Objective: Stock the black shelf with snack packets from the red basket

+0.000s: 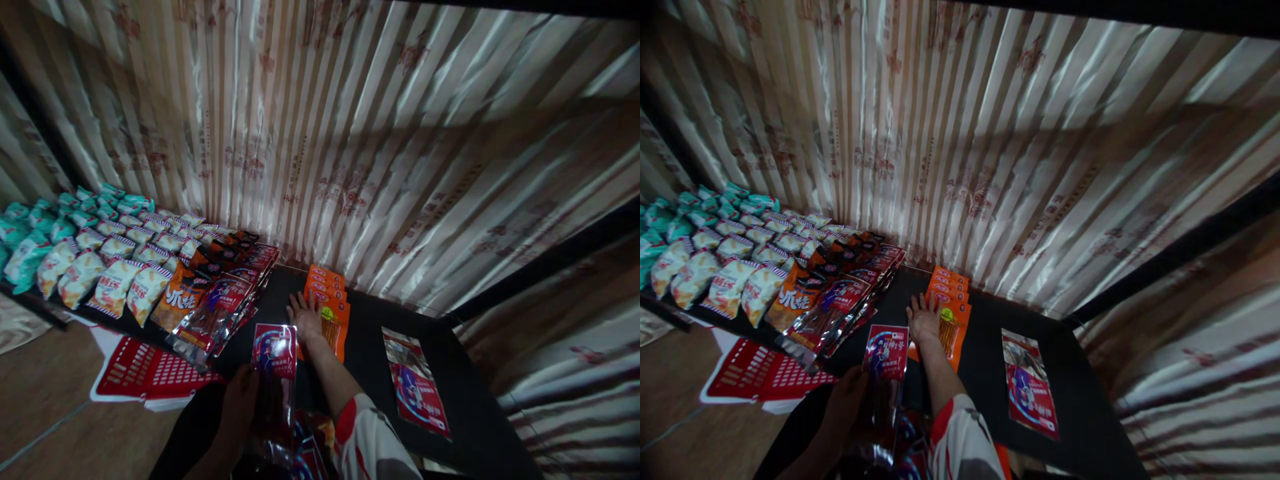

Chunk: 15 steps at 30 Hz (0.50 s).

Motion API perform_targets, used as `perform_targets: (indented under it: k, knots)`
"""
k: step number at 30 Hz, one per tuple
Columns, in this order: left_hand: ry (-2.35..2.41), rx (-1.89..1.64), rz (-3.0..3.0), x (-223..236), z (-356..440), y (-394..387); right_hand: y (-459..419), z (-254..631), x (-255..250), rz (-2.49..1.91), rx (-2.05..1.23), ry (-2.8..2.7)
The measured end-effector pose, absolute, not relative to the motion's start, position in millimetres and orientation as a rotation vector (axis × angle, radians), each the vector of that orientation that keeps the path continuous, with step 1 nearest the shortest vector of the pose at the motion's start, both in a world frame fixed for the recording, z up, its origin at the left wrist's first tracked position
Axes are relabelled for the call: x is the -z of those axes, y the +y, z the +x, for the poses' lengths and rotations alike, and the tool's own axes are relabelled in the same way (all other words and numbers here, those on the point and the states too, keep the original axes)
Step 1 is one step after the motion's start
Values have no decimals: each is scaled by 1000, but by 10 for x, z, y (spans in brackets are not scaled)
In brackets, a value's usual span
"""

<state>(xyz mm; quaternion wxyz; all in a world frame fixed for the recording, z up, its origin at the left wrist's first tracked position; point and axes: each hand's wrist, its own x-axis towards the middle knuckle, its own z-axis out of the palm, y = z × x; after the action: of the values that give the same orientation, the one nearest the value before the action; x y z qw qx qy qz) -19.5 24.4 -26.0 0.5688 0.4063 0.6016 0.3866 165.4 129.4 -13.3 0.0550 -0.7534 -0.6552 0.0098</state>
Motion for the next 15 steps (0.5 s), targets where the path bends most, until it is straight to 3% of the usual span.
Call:
perform_targets:
  k: [15]
  knots:
    - [1352, -841, 967, 162, -108, 282, 1173, 1840, 139, -2363, -4, -1958]
